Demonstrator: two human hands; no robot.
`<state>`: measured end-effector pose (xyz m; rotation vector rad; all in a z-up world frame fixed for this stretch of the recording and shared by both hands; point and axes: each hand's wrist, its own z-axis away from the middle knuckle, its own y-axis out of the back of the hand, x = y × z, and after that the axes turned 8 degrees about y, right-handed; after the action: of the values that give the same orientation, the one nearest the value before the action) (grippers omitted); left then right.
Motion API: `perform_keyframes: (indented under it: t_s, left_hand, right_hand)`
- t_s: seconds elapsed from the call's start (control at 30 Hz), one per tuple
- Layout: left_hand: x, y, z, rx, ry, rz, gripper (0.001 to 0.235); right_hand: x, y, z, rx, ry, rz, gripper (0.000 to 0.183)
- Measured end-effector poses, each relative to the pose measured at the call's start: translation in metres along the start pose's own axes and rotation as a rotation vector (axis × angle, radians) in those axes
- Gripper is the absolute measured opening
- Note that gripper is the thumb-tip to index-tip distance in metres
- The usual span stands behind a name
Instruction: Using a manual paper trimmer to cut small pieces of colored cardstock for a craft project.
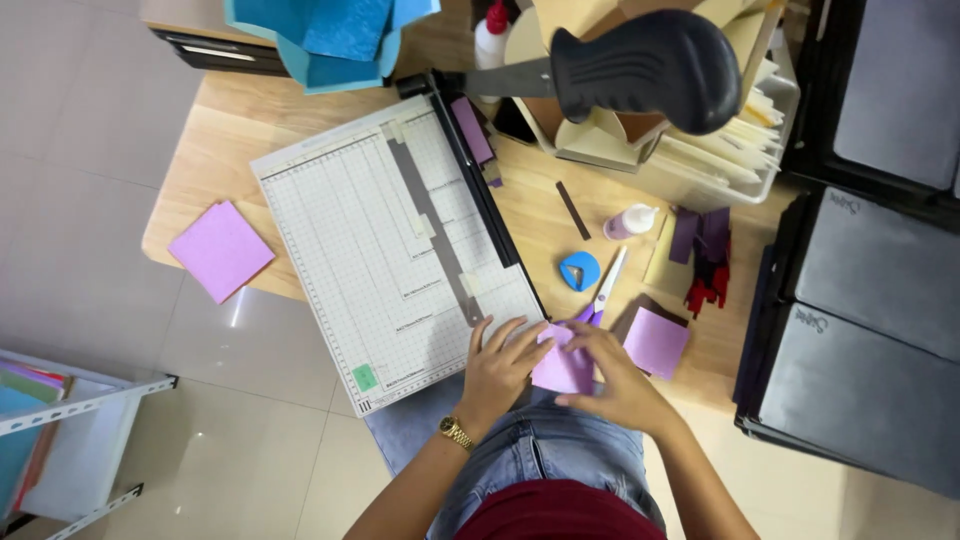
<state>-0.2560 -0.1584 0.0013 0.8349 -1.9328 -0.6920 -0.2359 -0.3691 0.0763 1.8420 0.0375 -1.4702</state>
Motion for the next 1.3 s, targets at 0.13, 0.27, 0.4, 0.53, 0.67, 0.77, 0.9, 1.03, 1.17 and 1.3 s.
perform_keyframes:
  t_s: [0.13,0.27,0.4,0.53,0.67,0.77,0.9,1.03,1.17,1.3]
  left_hand:
    - [0.014,0.002,-0.006,-0.008,-0.066,0.052,0.026]
    - [0.022,0.015,-0.017,-0.022,-0.082,0.01,0.024]
    - [0.033,0.015,-0.022,-0.114,-0.065,0.004,0.044]
    - [0.047,0.002,-0.038,-0.144,0.155,0.215,0.034]
    - [0.07,-0.044,-0.055,-0.503,0.273,0.537,0.054]
    - [0.087,-0.095,-0.06,-0.613,0.184,0.355,0.068]
    - [0.104,-0.142,-0.057,-0.482,-0.035,-0.163,0.076]
    - [0.12,-0.144,-0.049,-0.602,-0.087,-0.095,0.092]
    - [0.127,-0.13,-0.025,-0.698,-0.085,0.045,0.071]
    - [0.111,-0.128,-0.017,-0.822,0.042,0.229,0.084]
  right_hand:
    - [0.018,-0.004,0.025,0.041,-0.13,0.111,0.046]
    - [0.012,0.005,0.029,-0.05,-0.152,0.129,0.068]
    - [0.024,-0.002,0.045,-0.025,-0.151,0.163,0.073]
    - [0.089,0.008,0.066,0.157,-0.214,0.647,0.086]
    - [0.12,0.014,0.076,0.267,-0.315,0.595,0.068]
    - [0.135,0.004,0.094,0.315,-0.33,0.528,0.069]
    - [0.119,-0.026,0.127,0.852,-0.45,0.328,0.018]
    - [0.095,-0.043,0.144,1.119,-0.885,-0.198,0.027]
    - [0.102,-0.05,0.157,1.271,-1.028,-0.848,0.041]
    - [0.096,-0.053,0.156,1.101,-0.961,-0.718,0.042]
